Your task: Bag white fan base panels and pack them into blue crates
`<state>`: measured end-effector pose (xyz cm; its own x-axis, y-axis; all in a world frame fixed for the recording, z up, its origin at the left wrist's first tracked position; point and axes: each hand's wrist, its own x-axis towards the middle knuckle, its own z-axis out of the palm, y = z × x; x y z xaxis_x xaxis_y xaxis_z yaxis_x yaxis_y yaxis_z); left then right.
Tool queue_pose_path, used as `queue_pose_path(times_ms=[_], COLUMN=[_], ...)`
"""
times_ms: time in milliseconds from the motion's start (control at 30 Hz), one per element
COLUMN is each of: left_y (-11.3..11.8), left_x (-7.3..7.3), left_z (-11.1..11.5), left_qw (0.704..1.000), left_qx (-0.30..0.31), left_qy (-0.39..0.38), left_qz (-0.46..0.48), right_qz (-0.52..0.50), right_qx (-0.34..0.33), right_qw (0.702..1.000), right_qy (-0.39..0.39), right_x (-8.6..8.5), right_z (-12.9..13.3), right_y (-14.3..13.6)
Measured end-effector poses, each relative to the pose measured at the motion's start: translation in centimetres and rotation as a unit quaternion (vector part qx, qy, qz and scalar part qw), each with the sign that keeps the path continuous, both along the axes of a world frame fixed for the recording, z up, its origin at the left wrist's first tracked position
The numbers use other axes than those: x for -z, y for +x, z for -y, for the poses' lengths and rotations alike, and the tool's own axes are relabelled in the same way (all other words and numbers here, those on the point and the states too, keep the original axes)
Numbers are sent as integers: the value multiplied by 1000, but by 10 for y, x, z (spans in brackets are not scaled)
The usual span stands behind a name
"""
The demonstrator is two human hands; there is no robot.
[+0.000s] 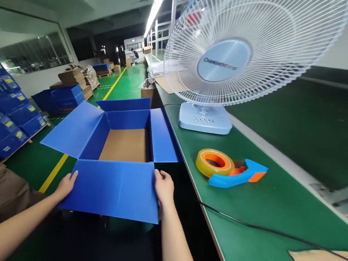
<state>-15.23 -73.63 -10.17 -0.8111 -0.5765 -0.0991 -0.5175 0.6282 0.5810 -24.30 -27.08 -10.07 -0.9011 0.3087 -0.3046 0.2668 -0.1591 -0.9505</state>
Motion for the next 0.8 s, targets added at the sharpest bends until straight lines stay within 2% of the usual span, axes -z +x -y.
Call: queue_pose_path(times_ms=[100, 167, 233, 300, 400, 467, 533, 600, 700, 767, 800], left_y=[9, 15, 21, 28, 42, 52, 59, 63, 64, 70, 76], left_x=[-12, -29, -51, -75, -105, -116, -120, -120, -123, -133, -140], left_z=[6, 13, 20, 27, 31, 30, 25, 19, 5, -10, -20], left_qw=[997, 989, 977, 958, 918, 898, 891, 879, 868, 861, 858], left_qx=[14, 36, 58, 68, 29, -6, -24, -38, -57, -69, -75], left_qy=[70, 140, 206, 278, 396, 439, 454, 473, 492, 500, 505], left_qz=[1, 12, 26, 24, 2, -11, -22, -33, -45, -56, -63], right_qz=[11, 9, 0, -3, 4, 0, -9, -8, 2, 6, -1], right_qx=[-91, -140, -164, -152, -82, -59, -44, 2, 81, 75, 43], right_qw=[995, 989, 986, 987, 987, 983, 979, 975, 972, 977, 982], right_qy=[43, 43, 9, -54, -141, -172, -196, -220, -221, -199, -185], right_x=[-5, -12, -21, -33, -54, -66, -72, -70, -57, -44, -37], right_z=[-3, -6, -9, -11, -11, -9, -7, -5, 7, 25, 39], right_y=[44, 66, 79, 86, 90, 91, 91, 93, 108, 126, 135])
